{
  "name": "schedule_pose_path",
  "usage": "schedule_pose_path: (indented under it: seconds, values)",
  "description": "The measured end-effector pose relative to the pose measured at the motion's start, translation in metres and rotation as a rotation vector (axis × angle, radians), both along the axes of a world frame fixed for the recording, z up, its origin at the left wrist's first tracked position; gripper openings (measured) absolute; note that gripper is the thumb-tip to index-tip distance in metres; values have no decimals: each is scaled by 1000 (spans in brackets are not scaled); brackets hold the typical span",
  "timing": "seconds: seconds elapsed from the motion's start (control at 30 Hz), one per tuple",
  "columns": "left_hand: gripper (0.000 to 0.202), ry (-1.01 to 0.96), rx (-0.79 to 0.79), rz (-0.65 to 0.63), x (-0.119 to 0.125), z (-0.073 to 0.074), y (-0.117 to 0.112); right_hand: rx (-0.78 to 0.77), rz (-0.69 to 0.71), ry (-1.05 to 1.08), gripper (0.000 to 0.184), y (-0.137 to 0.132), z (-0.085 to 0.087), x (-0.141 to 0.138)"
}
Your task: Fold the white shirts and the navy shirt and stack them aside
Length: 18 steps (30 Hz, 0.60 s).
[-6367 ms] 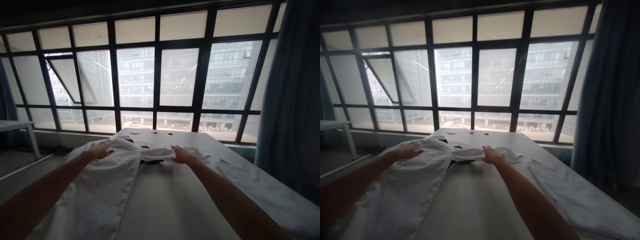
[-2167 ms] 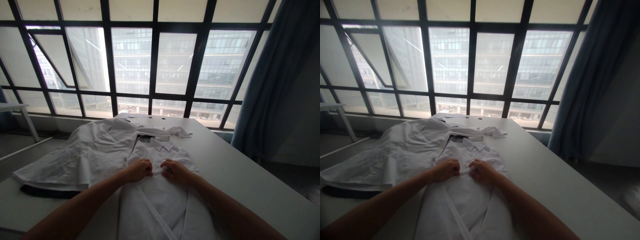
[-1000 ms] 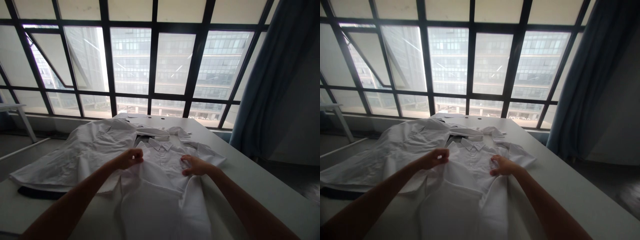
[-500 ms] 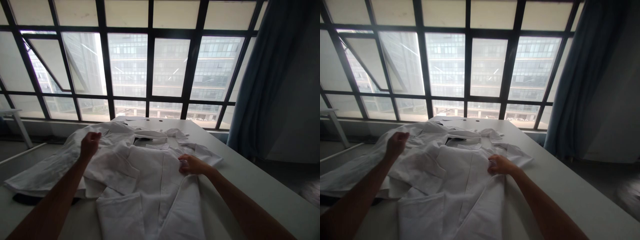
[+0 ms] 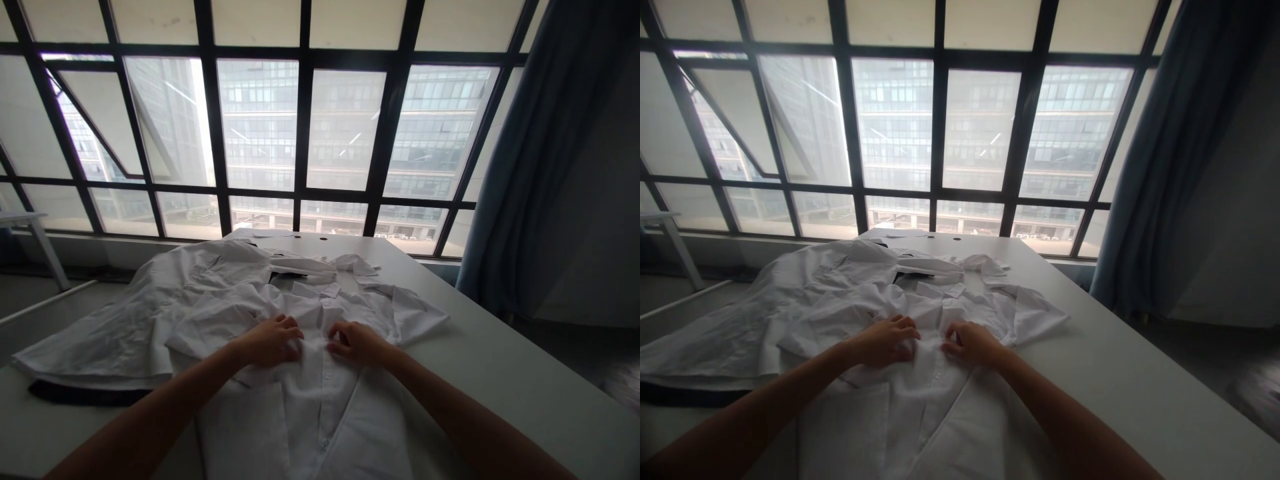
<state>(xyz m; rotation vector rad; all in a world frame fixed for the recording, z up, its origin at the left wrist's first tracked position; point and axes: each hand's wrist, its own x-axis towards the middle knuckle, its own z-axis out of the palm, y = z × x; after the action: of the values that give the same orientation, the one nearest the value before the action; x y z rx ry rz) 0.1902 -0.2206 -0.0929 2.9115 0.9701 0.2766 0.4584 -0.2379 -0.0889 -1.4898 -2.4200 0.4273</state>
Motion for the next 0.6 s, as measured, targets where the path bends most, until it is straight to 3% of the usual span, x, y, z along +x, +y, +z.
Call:
schedule_pose_path:
  seconds: [0.27,0.6]
  values:
    - [38,13,-125,-116,24,13,-34,113,-153,-88,38,-4,-2,-15]
    - [29,-60,-156,-221,35,10,-39,154,-212,-96,31,-5,-7,-30]
